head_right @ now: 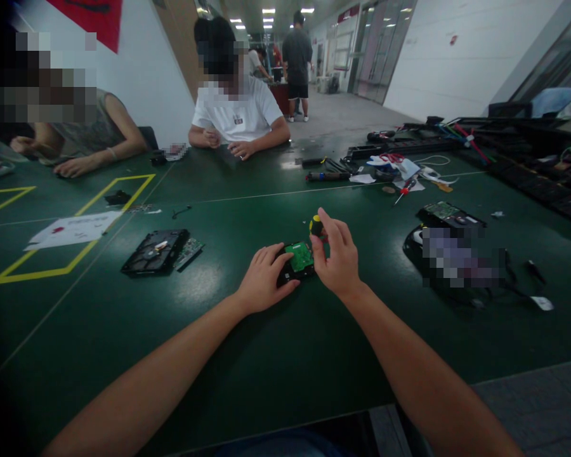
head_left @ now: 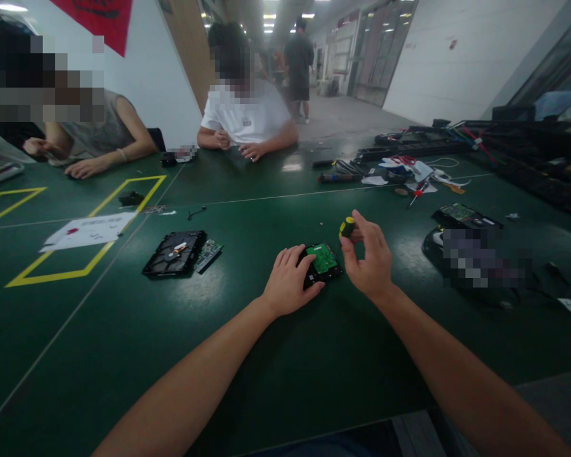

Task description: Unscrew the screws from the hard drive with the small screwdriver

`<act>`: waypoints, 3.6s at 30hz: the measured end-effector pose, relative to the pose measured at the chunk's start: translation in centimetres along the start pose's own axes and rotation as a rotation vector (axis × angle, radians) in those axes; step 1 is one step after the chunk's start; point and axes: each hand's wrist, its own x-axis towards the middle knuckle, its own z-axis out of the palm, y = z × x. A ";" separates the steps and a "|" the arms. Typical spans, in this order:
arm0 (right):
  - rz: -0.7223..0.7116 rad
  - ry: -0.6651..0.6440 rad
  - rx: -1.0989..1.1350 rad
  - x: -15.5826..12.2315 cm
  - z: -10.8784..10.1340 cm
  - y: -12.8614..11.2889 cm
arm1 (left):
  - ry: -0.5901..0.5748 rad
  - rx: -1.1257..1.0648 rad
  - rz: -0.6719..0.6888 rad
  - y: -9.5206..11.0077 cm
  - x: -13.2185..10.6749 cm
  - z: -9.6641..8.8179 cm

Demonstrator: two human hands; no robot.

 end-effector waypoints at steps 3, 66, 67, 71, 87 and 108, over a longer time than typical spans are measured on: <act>-0.011 -0.013 0.011 0.0 0.1 0.0 | -0.002 0.008 -0.001 0.0 0.0 -0.1; 0.024 0.004 -0.013 -0.2 0.2 0.3 | 0.000 -0.003 -0.001 0.0 0.0 -0.1; 0.018 0.005 -0.016 -0.2 0.2 0.3 | 0.000 -0.001 -0.002 0.0 0.0 -0.1; 0.006 0.001 -0.020 -0.1 0.1 0.1 | -0.010 0.004 -0.001 0.1 0.0 -0.2; 0.068 0.000 0.104 -0.7 0.6 0.6 | -0.002 -0.007 0.000 0.0 -0.1 -0.1; 0.268 -0.150 0.431 0.2 -0.2 0.4 | -0.003 -0.002 -0.006 0.0 0.0 -0.1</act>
